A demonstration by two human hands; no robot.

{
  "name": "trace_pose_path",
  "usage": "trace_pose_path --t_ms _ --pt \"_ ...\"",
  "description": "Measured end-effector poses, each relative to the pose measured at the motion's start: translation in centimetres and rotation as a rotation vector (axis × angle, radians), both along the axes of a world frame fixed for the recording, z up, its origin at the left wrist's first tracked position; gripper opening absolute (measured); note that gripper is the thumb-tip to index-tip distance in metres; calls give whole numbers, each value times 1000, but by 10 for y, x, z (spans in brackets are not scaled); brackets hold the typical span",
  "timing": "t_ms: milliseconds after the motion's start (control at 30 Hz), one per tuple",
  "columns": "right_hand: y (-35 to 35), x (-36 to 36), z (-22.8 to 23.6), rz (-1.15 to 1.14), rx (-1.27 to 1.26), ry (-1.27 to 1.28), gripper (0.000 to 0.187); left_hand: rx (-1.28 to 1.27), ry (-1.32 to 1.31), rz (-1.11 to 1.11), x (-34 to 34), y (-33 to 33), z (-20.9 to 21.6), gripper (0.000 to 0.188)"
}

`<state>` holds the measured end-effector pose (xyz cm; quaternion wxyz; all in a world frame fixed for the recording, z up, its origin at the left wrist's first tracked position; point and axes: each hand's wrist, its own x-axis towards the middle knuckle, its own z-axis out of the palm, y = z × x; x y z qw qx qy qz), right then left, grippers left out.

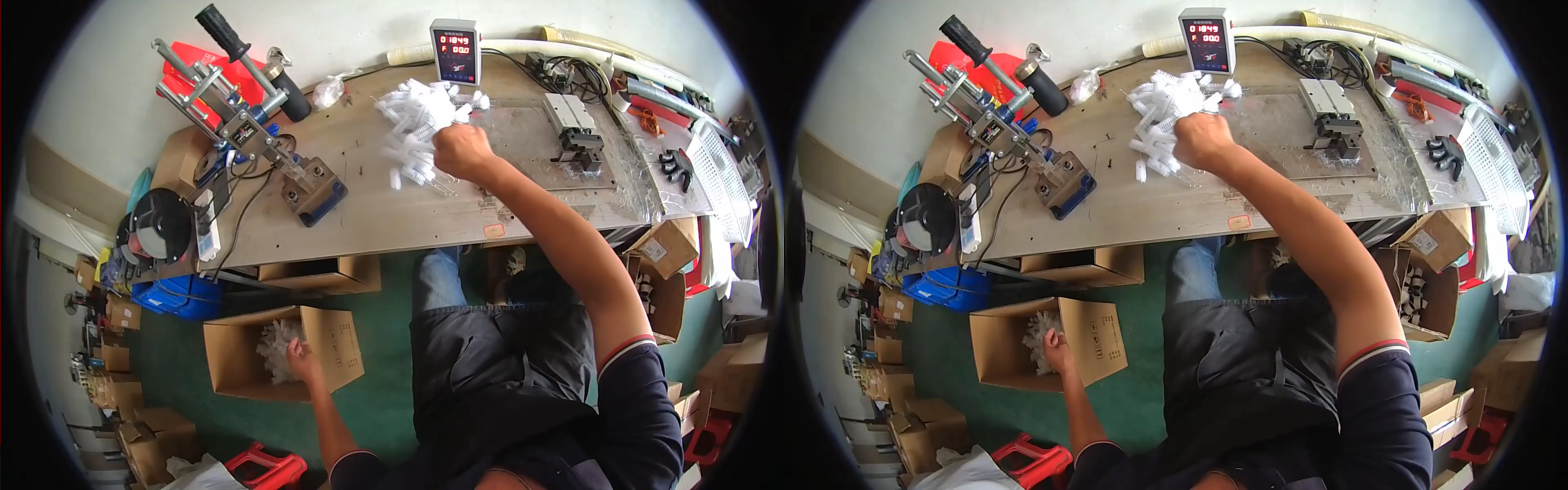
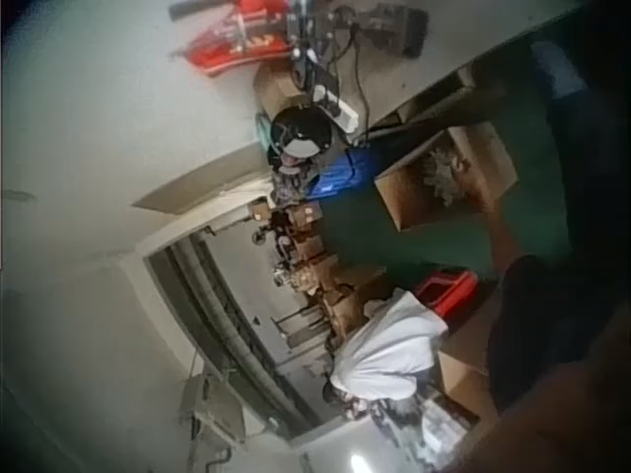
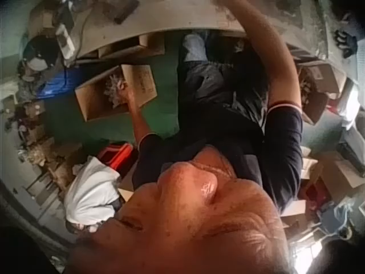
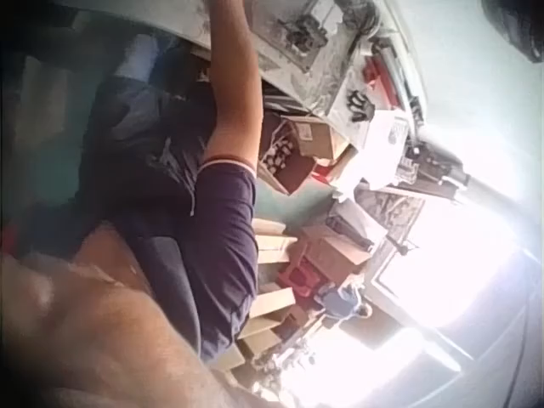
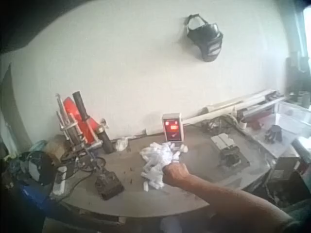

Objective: Assembling small plastic tubes and components using a manual press at a workstation.

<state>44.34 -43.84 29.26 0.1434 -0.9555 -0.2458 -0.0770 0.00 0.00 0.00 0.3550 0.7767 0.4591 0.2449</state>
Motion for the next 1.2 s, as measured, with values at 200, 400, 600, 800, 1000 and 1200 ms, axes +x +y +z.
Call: trace_pose_path --t_ms 200,400,600,800,1000,1200 --pt "-118 -12 -28 -67 377 175 26 93 -356 -317 118 -158 107 19" --pt "-65 -20 -12 -57 235 202 26 25 -498 -443 167 -259 164 15" --pt "-73 -30 -5 61 14 163 23 433 -661 -773 204 -324 213 14" --pt "-94 -41 -16 84 110 67 20 560 -624 -971 300 -360 259 27" --pt "-115 -64 -11 -53 177 49 19 543 -460 -1056 347 -358 232 30" --pt "-200 -110 -35 -351 546 -135 16 574 -478 -967 335 -358 235 24"
